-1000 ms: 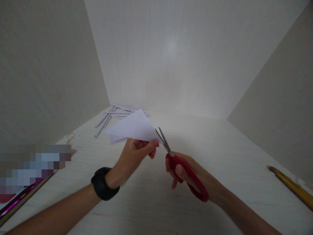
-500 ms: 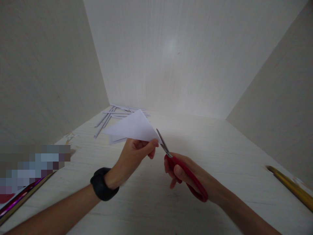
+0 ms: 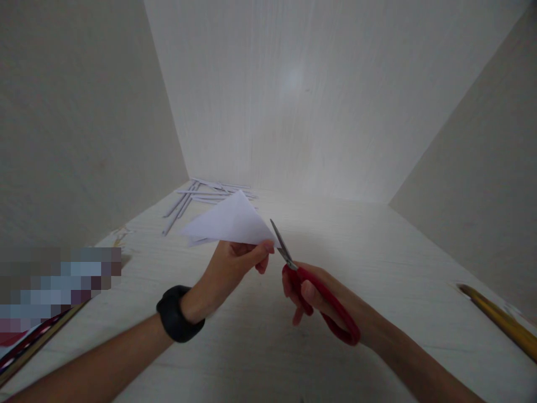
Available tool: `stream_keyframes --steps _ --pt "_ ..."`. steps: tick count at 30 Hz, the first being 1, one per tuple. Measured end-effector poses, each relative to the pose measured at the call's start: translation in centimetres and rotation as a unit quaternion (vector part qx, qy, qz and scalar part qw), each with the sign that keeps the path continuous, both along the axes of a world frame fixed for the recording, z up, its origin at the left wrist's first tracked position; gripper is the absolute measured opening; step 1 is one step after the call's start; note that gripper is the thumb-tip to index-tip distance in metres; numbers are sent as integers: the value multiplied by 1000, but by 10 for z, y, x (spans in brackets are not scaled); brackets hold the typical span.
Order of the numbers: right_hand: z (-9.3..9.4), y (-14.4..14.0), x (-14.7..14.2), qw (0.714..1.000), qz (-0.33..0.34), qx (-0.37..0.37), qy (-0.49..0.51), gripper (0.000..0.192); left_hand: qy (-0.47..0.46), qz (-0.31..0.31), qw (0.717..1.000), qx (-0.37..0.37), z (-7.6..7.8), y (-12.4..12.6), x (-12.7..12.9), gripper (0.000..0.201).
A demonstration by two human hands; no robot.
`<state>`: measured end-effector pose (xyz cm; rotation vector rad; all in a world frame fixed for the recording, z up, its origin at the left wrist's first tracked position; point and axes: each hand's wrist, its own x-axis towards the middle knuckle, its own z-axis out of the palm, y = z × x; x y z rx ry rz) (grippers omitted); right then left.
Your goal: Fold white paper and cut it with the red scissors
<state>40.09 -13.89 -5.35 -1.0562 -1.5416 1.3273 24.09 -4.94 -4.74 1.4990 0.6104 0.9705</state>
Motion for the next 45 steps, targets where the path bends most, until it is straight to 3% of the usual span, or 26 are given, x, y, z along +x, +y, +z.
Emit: stream_keyframes --steps 7,15,45 --pt "0 -3 0 1000 18 0 3 56 -41 -43 998 -26 -7 4 -1 23" --pt "0 -3 -2 1000 22 7 7 57 -60 -46 997 -24 -5 2 -2 25" --pt "6 -6 -2 1000 4 -2 -29 60 -17 2 1000 4 5 -4 -1 24"
